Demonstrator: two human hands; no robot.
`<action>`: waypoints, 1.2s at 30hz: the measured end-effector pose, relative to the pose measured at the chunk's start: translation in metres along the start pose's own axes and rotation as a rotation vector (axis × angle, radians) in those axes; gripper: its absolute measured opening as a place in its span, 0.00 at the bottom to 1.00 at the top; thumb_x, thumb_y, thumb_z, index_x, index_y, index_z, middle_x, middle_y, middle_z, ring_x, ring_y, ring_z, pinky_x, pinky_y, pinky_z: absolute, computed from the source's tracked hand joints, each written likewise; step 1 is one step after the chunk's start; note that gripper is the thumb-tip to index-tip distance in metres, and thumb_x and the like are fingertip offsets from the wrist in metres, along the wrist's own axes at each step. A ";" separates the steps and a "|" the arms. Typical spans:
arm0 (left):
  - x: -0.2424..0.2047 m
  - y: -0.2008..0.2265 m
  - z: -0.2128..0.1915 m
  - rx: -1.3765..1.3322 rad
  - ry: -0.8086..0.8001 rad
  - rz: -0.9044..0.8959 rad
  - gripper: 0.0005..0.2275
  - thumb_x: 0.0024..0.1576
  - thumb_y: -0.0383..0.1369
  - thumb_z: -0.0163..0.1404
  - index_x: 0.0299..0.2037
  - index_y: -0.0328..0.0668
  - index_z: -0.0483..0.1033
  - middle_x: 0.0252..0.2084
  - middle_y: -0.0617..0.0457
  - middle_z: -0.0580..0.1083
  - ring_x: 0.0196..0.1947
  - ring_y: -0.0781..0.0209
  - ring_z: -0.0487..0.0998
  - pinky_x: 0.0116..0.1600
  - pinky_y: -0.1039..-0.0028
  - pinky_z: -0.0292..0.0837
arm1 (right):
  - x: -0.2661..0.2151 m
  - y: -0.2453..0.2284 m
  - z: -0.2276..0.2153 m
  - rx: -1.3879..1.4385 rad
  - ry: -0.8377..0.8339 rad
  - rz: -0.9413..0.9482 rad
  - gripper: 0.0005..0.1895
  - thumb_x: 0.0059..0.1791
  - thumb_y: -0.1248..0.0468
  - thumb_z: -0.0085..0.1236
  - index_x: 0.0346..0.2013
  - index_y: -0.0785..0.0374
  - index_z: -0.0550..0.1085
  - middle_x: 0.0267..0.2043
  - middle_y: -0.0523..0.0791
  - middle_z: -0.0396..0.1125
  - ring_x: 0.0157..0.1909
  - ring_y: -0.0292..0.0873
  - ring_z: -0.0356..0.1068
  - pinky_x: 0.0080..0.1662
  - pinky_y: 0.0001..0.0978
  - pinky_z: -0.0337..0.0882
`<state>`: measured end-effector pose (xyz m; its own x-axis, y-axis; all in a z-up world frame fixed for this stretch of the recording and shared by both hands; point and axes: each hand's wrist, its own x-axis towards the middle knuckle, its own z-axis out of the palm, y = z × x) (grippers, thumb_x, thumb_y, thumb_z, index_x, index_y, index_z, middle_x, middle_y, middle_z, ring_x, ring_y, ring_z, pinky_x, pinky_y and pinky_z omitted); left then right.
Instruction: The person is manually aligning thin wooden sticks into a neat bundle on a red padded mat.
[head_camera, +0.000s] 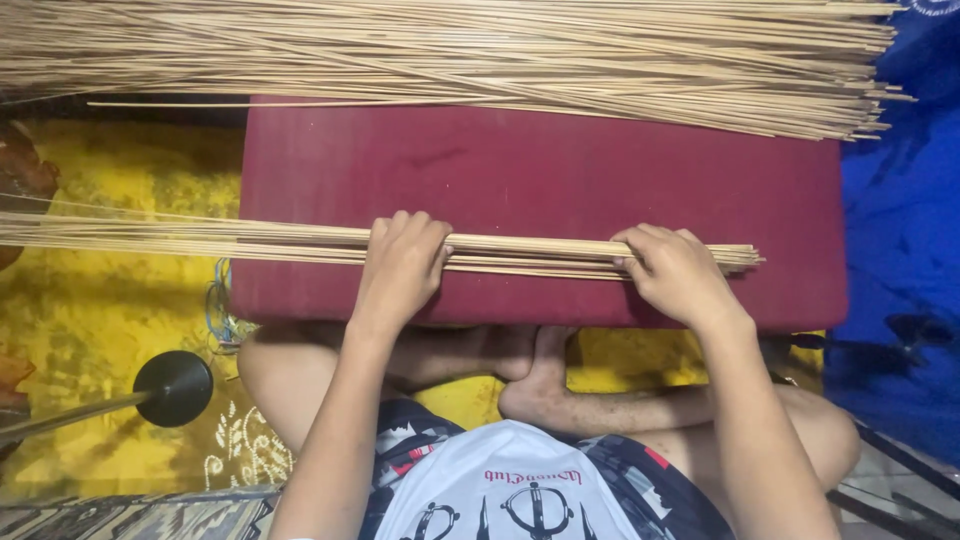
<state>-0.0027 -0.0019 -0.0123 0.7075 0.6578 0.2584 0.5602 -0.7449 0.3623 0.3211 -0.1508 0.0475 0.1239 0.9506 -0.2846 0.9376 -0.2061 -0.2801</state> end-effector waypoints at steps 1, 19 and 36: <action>0.000 0.000 -0.001 -0.002 -0.001 0.000 0.08 0.55 0.30 0.59 0.44 0.49 0.79 0.33 0.56 0.70 0.41 0.54 0.73 0.49 0.63 0.65 | 0.000 -0.001 -0.001 0.000 -0.002 0.002 0.13 0.52 0.61 0.54 0.51 0.52 0.77 0.40 0.45 0.74 0.50 0.50 0.74 0.57 0.46 0.67; -0.031 0.009 -0.008 0.039 0.001 -0.061 0.20 0.56 0.40 0.60 0.58 0.48 0.76 0.49 0.50 0.73 0.56 0.49 0.71 0.68 0.54 0.58 | -0.019 0.010 0.046 -0.084 0.202 -0.079 0.28 0.45 0.52 0.67 0.60 0.50 0.74 0.51 0.43 0.65 0.56 0.50 0.65 0.56 0.46 0.67; -0.052 0.021 0.003 0.220 0.203 -0.191 0.34 0.44 0.40 0.68 0.63 0.44 0.73 0.56 0.45 0.71 0.59 0.43 0.68 0.72 0.46 0.54 | -0.018 0.004 0.064 -0.154 0.181 -0.199 0.23 0.40 0.60 0.69 0.47 0.59 0.71 0.41 0.46 0.72 0.45 0.51 0.74 0.49 0.44 0.73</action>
<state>-0.0262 -0.0521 -0.0205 0.4934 0.7797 0.3855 0.7693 -0.5980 0.2250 0.3021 -0.1835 -0.0069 -0.0237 0.9975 -0.0661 0.9858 0.0124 -0.1673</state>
